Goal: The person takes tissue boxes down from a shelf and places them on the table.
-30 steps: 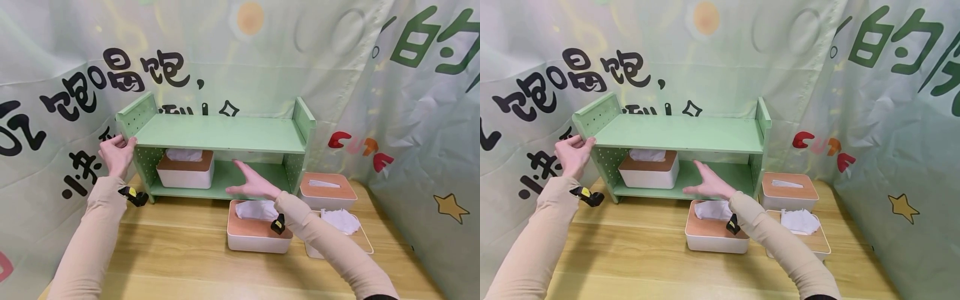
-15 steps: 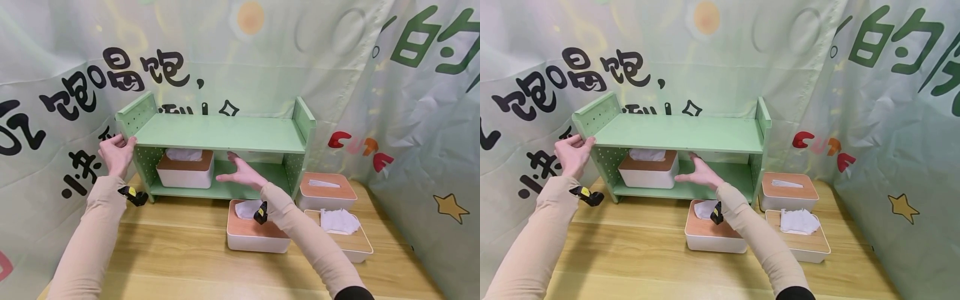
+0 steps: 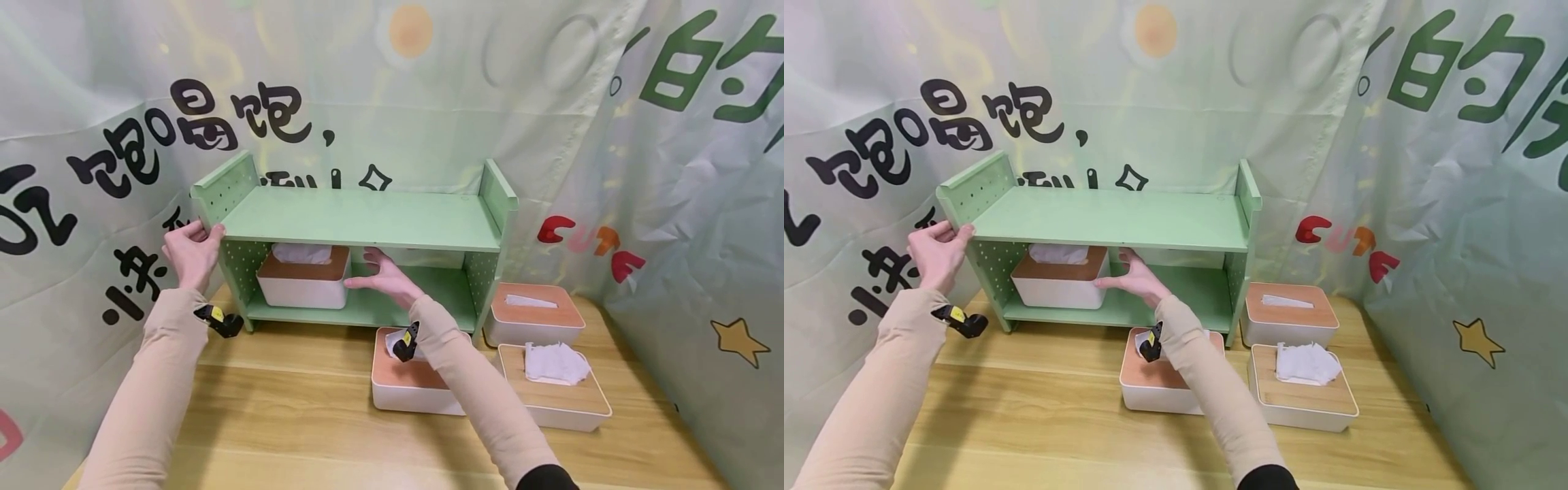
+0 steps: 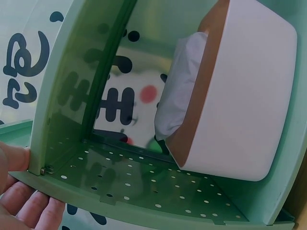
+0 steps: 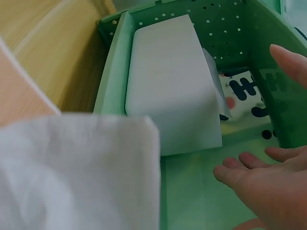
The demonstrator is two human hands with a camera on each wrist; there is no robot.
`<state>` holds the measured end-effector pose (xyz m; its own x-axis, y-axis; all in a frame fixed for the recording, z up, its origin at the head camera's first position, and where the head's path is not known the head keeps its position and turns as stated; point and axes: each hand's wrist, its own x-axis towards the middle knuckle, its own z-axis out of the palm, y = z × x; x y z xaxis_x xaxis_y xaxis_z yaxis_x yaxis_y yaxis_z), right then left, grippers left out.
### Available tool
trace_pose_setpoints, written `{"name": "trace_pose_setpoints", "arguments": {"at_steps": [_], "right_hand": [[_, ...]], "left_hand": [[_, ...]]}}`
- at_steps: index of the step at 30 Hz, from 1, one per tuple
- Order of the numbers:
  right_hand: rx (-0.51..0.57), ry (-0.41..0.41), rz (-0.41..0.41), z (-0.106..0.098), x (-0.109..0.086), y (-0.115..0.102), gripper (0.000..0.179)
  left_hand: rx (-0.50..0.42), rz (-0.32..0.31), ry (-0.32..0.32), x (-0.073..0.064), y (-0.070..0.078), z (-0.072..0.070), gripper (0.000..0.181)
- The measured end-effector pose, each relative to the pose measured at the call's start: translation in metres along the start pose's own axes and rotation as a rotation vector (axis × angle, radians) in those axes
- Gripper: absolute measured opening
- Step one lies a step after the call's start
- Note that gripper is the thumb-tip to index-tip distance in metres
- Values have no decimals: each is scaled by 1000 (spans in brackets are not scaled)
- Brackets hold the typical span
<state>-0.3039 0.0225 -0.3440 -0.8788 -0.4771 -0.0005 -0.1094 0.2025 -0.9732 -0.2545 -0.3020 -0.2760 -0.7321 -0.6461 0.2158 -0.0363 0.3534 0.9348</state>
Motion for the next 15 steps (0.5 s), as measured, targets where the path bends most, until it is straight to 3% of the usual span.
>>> {"name": "trace_pose_setpoints", "arguments": {"at_steps": [15], "right_hand": [[91,6,25,16,24,18,112]], "left_hand": [[-9,-11,5,0,-1,1,42]]}}
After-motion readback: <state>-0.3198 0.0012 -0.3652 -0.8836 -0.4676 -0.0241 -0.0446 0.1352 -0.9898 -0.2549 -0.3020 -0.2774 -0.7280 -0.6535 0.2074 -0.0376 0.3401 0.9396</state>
